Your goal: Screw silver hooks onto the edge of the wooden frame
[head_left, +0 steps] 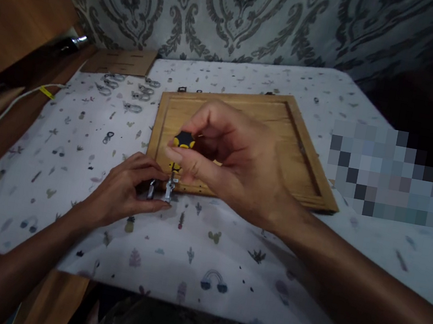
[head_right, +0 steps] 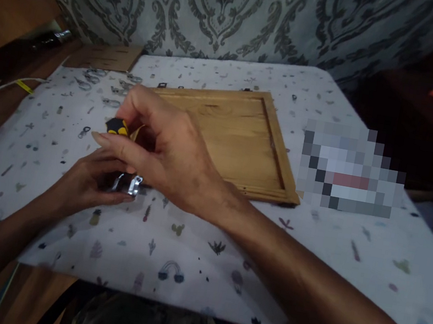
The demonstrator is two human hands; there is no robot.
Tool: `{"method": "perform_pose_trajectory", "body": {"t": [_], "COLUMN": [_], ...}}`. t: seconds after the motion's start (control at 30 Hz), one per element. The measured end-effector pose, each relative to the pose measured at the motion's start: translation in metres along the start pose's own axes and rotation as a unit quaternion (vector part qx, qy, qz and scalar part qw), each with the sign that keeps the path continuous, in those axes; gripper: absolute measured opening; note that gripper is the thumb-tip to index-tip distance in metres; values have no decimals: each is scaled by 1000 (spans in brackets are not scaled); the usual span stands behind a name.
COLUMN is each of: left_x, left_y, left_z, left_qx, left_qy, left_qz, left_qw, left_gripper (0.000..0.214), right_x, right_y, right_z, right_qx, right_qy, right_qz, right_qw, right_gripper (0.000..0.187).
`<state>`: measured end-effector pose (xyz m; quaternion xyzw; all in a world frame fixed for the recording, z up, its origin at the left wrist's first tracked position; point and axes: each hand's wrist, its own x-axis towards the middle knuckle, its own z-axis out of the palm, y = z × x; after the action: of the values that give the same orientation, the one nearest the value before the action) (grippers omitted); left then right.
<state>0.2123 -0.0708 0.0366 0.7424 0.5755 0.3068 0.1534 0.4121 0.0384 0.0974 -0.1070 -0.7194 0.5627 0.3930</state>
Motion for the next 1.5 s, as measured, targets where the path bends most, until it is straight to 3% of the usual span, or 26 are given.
{"method": "perform_pose_trajectory", "body": {"t": [0.2, 0.53, 0.7, 0.9, 1.27, 1.37, 1.5], "left_x": [-1, -6, -3, -4, 0, -3, -6], "left_y": [-4, -16, -14, -16, -11, -19, -32], "left_z": [2, 8, 7, 7, 3, 5, 4], "left_qx": [33, 59, 50, 68, 79, 72, 95], "left_qy": [1, 40, 32, 26, 25, 30, -10], "left_qz": [9, 35, 43, 36, 14, 7, 25], "left_qw": [999, 997, 997, 997, 996, 997, 995], "left_gripper": [31, 34, 33, 34, 40, 39, 38], "right_x": [0, 0, 0, 4, -1, -3, -4], "right_y": [0, 4, 1, 4, 2, -2, -3], "right_z": [-6, -5, -5, -6, -5, -5, -5], "right_qx": [10, 28, 2, -34, -83, -97, -96], "right_qy": [-79, -72, -63, -100, -97, -87, -76], "right_qz": [1, 21, 28, 46, -22, -36, -39], "right_qw": [997, 997, 998, 993, 992, 991, 992], "right_gripper": [23, 39, 37, 36, 27, 28, 32]}}
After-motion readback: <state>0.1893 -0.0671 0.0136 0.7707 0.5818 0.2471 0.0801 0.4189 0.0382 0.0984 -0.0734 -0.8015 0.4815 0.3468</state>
